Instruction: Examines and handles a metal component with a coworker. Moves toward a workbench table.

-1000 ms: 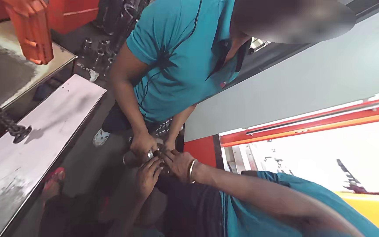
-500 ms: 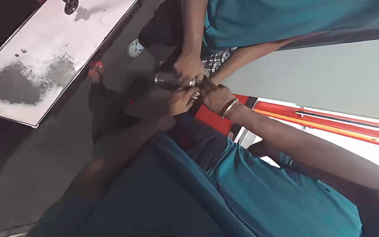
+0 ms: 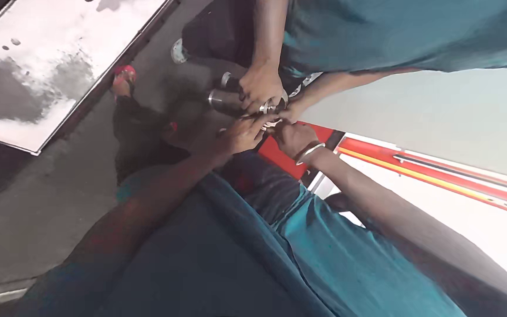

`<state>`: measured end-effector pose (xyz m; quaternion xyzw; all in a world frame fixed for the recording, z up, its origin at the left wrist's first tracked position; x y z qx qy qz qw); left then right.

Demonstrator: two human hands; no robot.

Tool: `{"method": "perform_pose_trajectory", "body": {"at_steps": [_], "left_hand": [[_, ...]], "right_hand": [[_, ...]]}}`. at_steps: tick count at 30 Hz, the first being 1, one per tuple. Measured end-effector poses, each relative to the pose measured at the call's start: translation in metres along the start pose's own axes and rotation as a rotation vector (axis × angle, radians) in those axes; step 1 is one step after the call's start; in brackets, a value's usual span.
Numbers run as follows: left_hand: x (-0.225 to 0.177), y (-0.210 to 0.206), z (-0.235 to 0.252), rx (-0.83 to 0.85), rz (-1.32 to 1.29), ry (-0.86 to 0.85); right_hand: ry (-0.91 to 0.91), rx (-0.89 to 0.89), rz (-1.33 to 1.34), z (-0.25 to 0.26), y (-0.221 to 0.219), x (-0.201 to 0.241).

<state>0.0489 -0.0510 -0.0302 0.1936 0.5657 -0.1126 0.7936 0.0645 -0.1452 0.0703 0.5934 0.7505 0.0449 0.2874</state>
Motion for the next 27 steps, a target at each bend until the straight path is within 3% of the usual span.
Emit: {"method": "perform_pose_trajectory", "body": {"at_steps": [5,8,11,19,23,27], "left_hand": [[-0.003,0.004,0.001,-0.003,-0.042,0.0],[-0.005,0.007,0.003,0.017,-0.036,0.007],[0.0,0.002,0.003,0.009,0.03,-0.006],[-0.003,0.0,0.002,0.011,0.061,-0.03],[-0.007,0.0,0.006,0.036,0.077,-0.038],[-0.011,-0.004,0.01,0.044,0.07,-0.035]], "right_hand": [[-0.146,0.148,0.962,0.005,-0.023,-0.012],[-0.226,0.245,1.235,0.0,-0.025,-0.009],[-0.175,0.274,1.149,-0.001,-0.019,-0.011],[0.073,0.073,0.398,-0.007,-0.007,-0.028],[0.062,0.06,0.343,0.0,-0.006,-0.024],[0.006,0.088,0.561,-0.002,-0.015,-0.025]]}}
Point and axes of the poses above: each hand's wrist, its own z-axis towards the middle knuckle, its own y-axis out of the back of the hand, x = y × z, the point moved 6 cm from there along z, towards the middle knuckle, and after that the axes turned 1 degree about x, right-handed, at the moved point
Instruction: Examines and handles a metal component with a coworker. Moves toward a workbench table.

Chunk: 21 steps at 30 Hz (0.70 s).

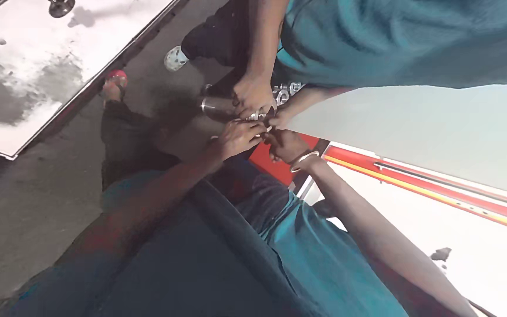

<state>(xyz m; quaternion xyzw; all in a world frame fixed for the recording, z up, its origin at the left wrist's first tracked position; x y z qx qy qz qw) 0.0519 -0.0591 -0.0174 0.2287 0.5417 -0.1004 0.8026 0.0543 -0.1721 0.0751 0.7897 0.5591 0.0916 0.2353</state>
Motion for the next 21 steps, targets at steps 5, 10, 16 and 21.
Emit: {"method": "perform_pose_trajectory", "body": {"at_steps": [5,10,16,21], "left_hand": [[0.002,0.0,0.0,0.037,0.0,0.033],[0.003,-0.002,-0.005,0.03,0.022,-0.038],[0.005,-0.001,-0.006,0.045,0.035,-0.043],[0.006,0.004,-0.004,0.0,0.02,-0.033]], "right_hand": [[-0.095,-0.053,0.393,-0.006,-0.007,0.005],[-0.161,-0.122,0.715,-0.017,-0.025,0.004],[-0.18,-0.057,0.728,-0.016,-0.029,0.003],[0.057,-0.395,-0.129,-0.034,0.022,-0.006]]}}
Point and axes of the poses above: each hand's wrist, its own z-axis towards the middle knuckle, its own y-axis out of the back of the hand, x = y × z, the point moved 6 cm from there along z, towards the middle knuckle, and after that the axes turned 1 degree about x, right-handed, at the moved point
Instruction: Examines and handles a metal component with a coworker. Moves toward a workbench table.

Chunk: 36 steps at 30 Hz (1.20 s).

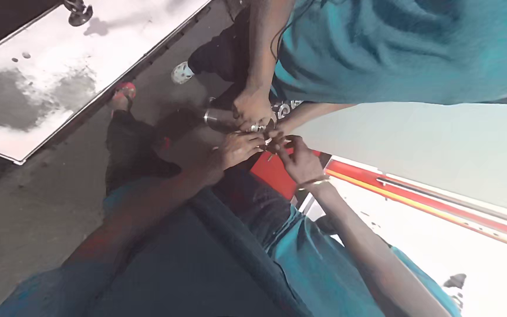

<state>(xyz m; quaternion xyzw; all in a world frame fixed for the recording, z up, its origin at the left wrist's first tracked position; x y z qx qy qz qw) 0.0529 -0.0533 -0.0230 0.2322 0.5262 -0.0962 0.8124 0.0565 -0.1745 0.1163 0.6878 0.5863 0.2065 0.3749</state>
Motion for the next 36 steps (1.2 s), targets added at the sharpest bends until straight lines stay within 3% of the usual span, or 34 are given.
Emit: {"method": "perform_pose_trajectory", "body": {"at_steps": [2,4,11,18,22,26,29,32,34,36], "left_hand": [[0.002,-0.001,-0.002,0.006,-0.01,-0.008],[0.003,-0.002,0.0,-0.006,-0.024,-0.029],[0.004,0.001,0.001,0.075,-0.038,-0.01],[0.005,-0.004,0.003,0.127,-0.087,0.037],[0.004,-0.003,0.002,0.146,-0.071,0.075],[-0.001,0.0,0.003,0.134,-0.059,0.071],[-0.003,0.001,0.003,0.099,-0.063,0.079],[-0.001,0.001,0.005,0.098,-0.097,0.105],[-0.001,0.0,0.005,0.087,-0.102,0.091],[-0.002,0.0,0.005,0.073,-0.098,0.076]], "right_hand": [[0.232,-0.081,-0.235,-0.007,0.008,0.01],[0.314,-0.016,-0.422,-0.009,0.005,0.021],[0.37,0.103,-0.688,0.017,-0.025,0.042],[0.284,0.209,-0.653,0.023,-0.029,0.034],[0.009,0.384,-0.339,0.023,-0.028,0.029],[-0.406,0.384,0.679,0.015,-0.049,0.017],[-0.592,0.426,1.027,0.005,-0.057,0.019],[-0.391,0.41,0.799,0.01,-0.051,0.016],[-0.133,0.361,0.298,0.014,-0.039,0.009],[-0.042,0.303,-0.053,0.015,-0.028,0.005]]}}
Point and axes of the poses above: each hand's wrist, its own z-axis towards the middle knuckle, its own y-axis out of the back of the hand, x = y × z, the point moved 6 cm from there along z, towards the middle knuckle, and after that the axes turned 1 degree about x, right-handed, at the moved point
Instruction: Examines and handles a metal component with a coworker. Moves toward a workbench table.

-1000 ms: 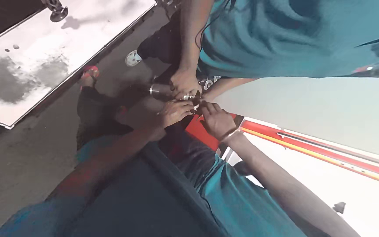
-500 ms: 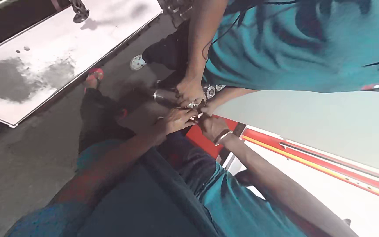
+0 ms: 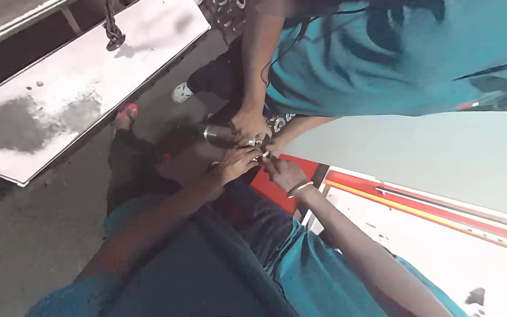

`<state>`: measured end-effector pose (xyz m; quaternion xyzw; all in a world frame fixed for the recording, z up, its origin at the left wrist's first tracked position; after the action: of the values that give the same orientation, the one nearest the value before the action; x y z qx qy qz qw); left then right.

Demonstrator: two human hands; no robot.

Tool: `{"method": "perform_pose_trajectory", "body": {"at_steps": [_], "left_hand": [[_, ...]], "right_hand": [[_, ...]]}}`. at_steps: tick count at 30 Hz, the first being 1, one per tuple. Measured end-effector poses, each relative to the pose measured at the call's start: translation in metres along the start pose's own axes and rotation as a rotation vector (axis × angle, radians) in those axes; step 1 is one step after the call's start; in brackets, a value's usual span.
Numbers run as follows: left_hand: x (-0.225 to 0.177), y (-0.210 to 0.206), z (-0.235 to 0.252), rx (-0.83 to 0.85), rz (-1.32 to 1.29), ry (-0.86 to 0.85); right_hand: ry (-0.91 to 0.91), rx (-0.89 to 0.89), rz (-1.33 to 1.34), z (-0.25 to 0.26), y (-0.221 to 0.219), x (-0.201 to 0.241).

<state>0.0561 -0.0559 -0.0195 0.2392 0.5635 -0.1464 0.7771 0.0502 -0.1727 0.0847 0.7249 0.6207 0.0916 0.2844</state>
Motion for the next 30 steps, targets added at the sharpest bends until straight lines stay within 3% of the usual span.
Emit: {"method": "perform_pose_trajectory", "body": {"at_steps": [4,10,12,16,18,20,24,27,30], "left_hand": [[0.0,0.003,0.001,0.036,0.02,0.038],[0.003,-0.003,0.001,0.055,0.012,0.08],[0.001,-0.001,0.002,0.061,0.004,0.091],[0.003,-0.002,0.001,0.049,0.04,0.062],[-0.001,-0.005,-0.004,0.03,0.043,0.041],[-0.003,-0.003,-0.003,0.031,0.054,0.047],[0.003,-0.004,-0.003,-0.04,0.129,0.03],[0.001,-0.006,-0.002,-0.065,0.147,0.003],[0.004,-0.008,-0.005,0.019,0.127,0.064]], "right_hand": [[0.038,0.005,-0.059,0.001,0.003,0.006],[0.002,0.0,0.144,0.007,-0.006,0.001],[-0.031,0.03,0.293,0.009,-0.008,0.0],[-0.17,0.105,0.909,0.002,-0.017,0.003],[-0.174,0.145,1.0,-0.007,-0.022,0.001],[-0.06,0.073,0.765,-0.01,-0.011,-0.002],[0.115,-0.225,0.022,-0.025,0.021,0.0],[0.257,-0.221,-0.244,-0.037,0.023,0.007],[0.302,-0.138,-0.377,-0.03,0.003,0.015]]}}
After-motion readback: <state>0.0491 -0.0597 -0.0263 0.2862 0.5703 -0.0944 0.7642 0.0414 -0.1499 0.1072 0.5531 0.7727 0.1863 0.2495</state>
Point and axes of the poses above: each hand's wrist, its own z-axis towards the middle knuckle, its own y-axis out of the back of the hand, x = y × z, the point moved 6 cm from there along z, towards the middle knuckle, and after that the axes turned 1 degree about x, right-handed, at the moved point
